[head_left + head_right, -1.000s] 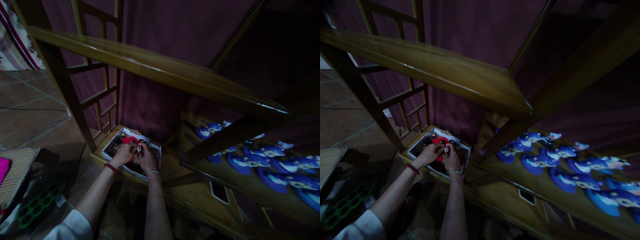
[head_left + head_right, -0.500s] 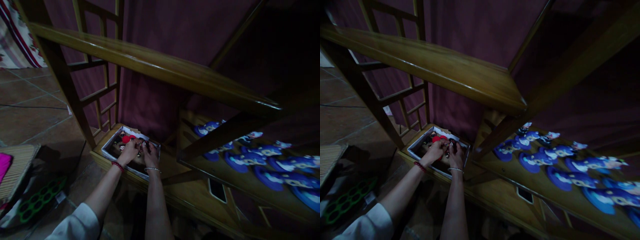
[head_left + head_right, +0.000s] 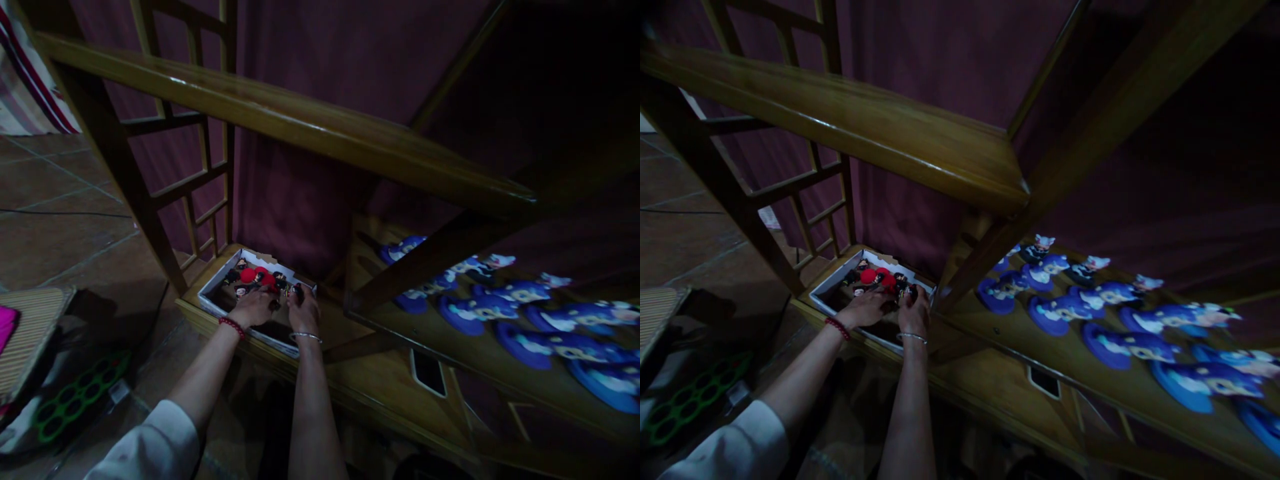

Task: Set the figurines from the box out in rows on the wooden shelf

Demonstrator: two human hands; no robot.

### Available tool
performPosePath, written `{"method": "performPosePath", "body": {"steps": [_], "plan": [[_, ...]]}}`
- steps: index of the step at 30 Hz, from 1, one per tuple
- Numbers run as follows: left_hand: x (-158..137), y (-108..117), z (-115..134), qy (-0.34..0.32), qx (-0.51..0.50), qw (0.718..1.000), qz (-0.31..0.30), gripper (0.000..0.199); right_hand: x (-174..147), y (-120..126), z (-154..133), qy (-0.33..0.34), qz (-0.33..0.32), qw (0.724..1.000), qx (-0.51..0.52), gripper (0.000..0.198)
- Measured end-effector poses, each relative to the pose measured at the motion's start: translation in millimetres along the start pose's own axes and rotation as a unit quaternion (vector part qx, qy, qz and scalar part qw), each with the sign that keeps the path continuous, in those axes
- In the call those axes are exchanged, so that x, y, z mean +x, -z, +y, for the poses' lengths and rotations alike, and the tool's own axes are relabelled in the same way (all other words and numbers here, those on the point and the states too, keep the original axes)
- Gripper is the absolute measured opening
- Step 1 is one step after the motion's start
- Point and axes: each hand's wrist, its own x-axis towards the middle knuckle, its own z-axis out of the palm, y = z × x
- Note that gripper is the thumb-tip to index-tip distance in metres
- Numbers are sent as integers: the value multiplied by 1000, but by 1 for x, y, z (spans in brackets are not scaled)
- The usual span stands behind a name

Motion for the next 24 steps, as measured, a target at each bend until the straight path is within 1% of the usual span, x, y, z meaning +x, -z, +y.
{"method": "performPosePath", "body": {"steps": [3, 6, 9, 12, 15, 20, 24], "plan": [[-1, 4, -1, 16, 16, 1000, 18, 29, -1, 2, -2, -10, 4, 1000, -1, 34], [-1, 8, -5, 49, 54, 996, 49, 32, -1, 4, -5, -10, 11, 1000, -8, 33], [1, 10, -11, 43, 68, 995, 63, 31, -2, 2, -7, 11, 17, 1000, -20, 32], [3, 10, -18, 45, 61, 994, 78, 30, -2, 1, -9, 12, 9, 999, -35, 34], [5, 12, -25, 74, 50, 992, 89, 26, -2, -1, -9, 3, -7, 999, -32, 35], [5, 16, -31, 122, 34, 988, 92, 20, -1, -3, -8, 15, 1, 1000, -14, 32], [6, 13, -34, 125, 13, 987, 102, 18, -2, -6, -8, 31, -11, 999, 2, 31]]}}
